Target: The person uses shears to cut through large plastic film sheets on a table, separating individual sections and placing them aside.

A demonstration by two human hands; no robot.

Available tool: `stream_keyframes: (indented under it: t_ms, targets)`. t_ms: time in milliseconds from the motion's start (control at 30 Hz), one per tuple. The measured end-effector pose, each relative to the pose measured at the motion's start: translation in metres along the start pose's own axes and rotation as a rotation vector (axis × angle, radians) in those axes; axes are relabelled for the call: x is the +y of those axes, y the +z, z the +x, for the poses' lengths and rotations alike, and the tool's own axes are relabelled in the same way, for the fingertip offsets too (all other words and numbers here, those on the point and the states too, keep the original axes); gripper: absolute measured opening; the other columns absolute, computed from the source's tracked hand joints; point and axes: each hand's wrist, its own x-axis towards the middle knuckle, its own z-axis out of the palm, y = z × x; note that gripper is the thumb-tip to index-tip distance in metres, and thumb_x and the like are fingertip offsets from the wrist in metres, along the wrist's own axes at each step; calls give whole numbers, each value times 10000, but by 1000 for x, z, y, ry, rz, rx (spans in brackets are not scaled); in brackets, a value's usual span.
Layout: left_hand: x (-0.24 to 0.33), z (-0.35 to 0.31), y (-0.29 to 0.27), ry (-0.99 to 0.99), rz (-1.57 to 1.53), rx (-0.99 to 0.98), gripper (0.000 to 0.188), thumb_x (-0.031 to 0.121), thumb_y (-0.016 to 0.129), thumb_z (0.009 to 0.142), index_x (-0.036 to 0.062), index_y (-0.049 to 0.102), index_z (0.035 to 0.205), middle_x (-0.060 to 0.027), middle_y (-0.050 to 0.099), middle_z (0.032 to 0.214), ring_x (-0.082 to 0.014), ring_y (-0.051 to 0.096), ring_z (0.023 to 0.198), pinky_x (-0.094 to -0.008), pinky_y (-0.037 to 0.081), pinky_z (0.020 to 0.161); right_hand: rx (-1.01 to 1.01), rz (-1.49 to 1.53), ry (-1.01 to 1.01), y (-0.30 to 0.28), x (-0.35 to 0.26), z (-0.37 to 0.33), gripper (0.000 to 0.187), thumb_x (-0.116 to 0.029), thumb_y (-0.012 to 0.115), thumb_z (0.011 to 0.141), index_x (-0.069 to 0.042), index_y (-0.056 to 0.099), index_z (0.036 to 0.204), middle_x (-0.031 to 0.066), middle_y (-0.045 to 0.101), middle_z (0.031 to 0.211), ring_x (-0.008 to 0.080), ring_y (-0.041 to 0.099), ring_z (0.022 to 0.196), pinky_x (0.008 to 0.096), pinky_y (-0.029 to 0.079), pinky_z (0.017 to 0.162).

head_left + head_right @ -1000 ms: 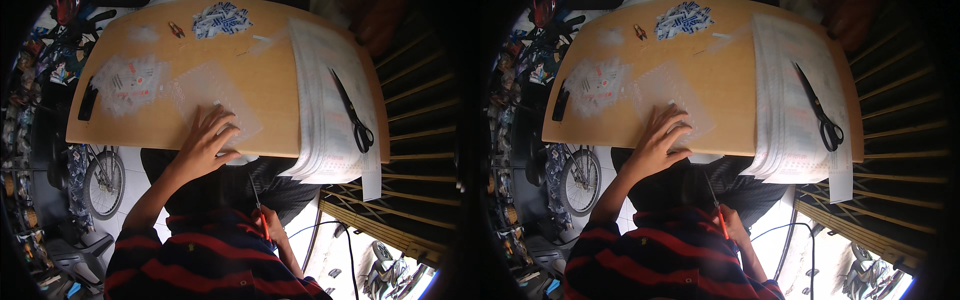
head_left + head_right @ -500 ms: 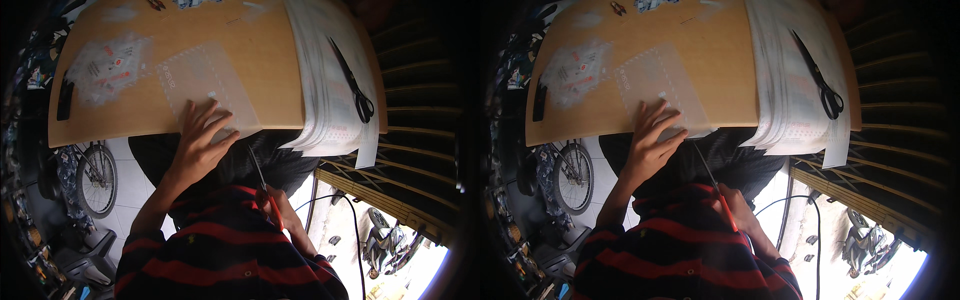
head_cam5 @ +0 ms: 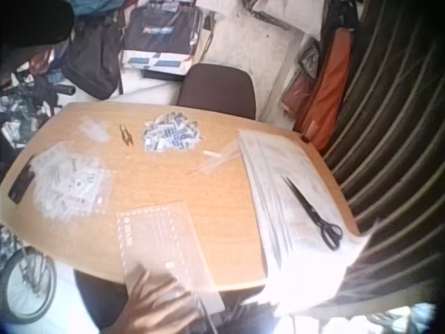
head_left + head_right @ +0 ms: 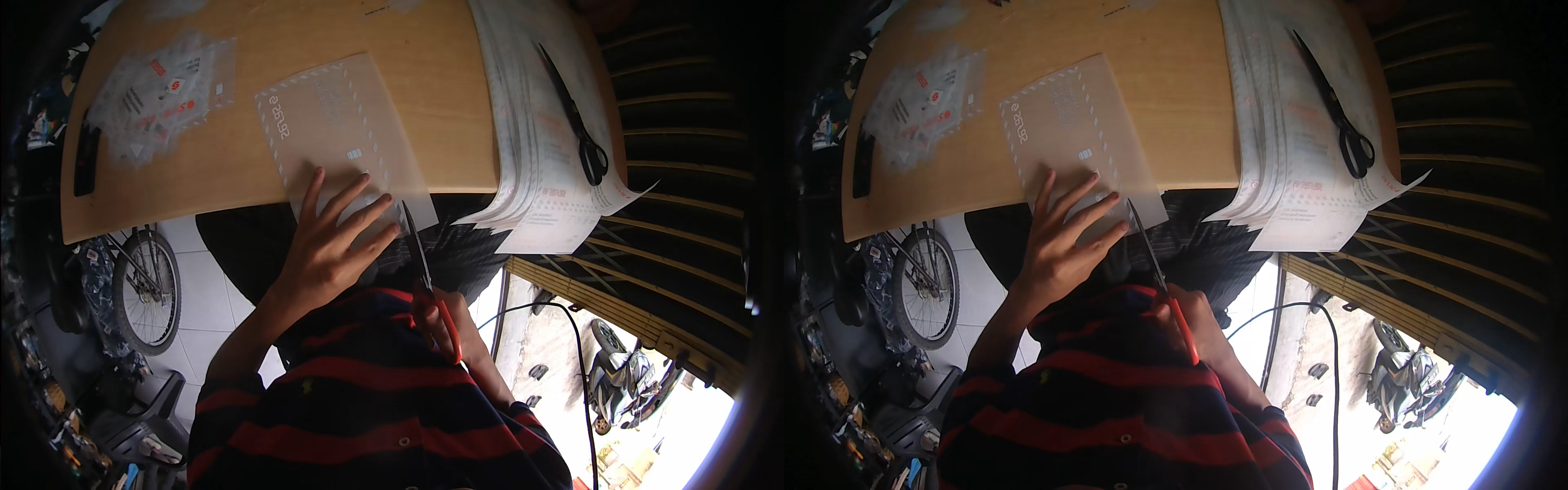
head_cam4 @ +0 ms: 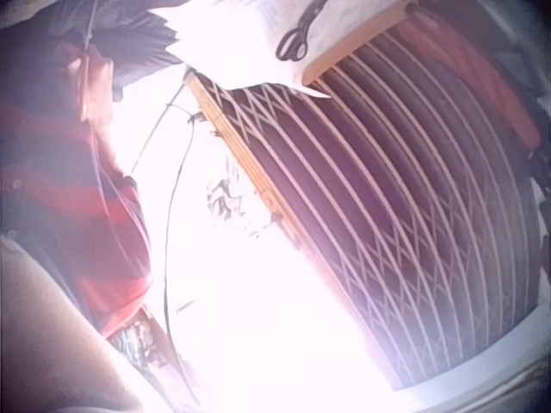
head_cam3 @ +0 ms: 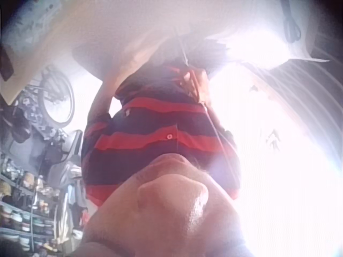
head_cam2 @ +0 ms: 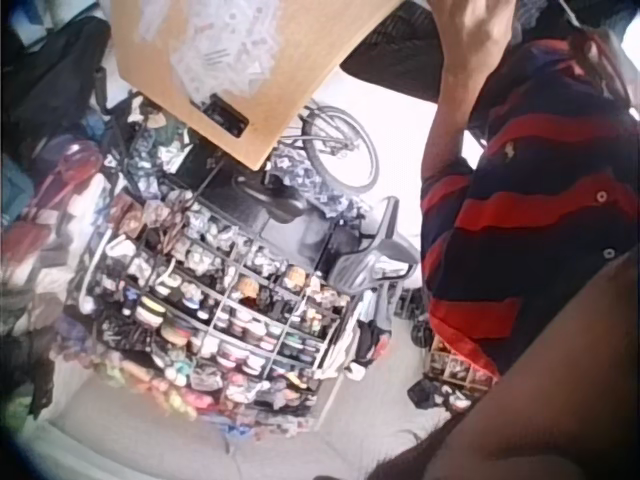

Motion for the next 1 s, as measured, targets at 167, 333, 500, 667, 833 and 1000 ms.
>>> stream_keyframes:
  t_ms: [167,333,500,667,833,1000]
  targets:
    - [2,-4,0,5,-18,-27,278,121,739,814,136,741,1092,-64,619,1316,-320,489,1346,-676,256,1156,12,-6,-13,0,-1,1,725,-681,432,971,20,573,853,9,519,555,91,523,476,240,380,464]
    - [0,-3,-2,10,-23,-21,270,120,733,819,133,740,1088,-54,634,1285,-286,539,1294,-637,297,1157,16,-34,2,0,-4,-1,714,-666,444,977,18,572,817,8,525,547,91,527,475,252,384,453]
    - [2,-3,-2,14,-47,16,262,116,741,816,119,745,1079,-27,655,1235,-249,598,1209,-585,350,1146,41,-88,5,3,-7,-2,744,-685,430,971,19,565,776,22,518,549,107,502,487,284,372,463]
    - [7,3,-9,22,-41,50,198,129,758,810,108,772,1007,7,698,1153,-221,632,1146,-544,408,1105,52,-99,-22,4,-7,-3,497,-414,564,1007,46,585,822,155,531,576,267,524,488,388,429,516]
    - [11,7,-15,36,-43,51,149,139,760,816,110,783,960,29,719,1113,-203,643,1127,-529,428,1084,32,-85,-31,6,-13,-1,513,-426,542,1012,50,579,824,164,528,580,289,533,501,393,434,528]
    - [4,4,-18,83,7,3,150,167,762,822,118,779,963,33,713,1161,-236,610,1200,-561,404,1088,16,-41,-51,5,-13,0,489,-393,527,1017,45,574,805,155,513,571,282,502,487,393,417,524]
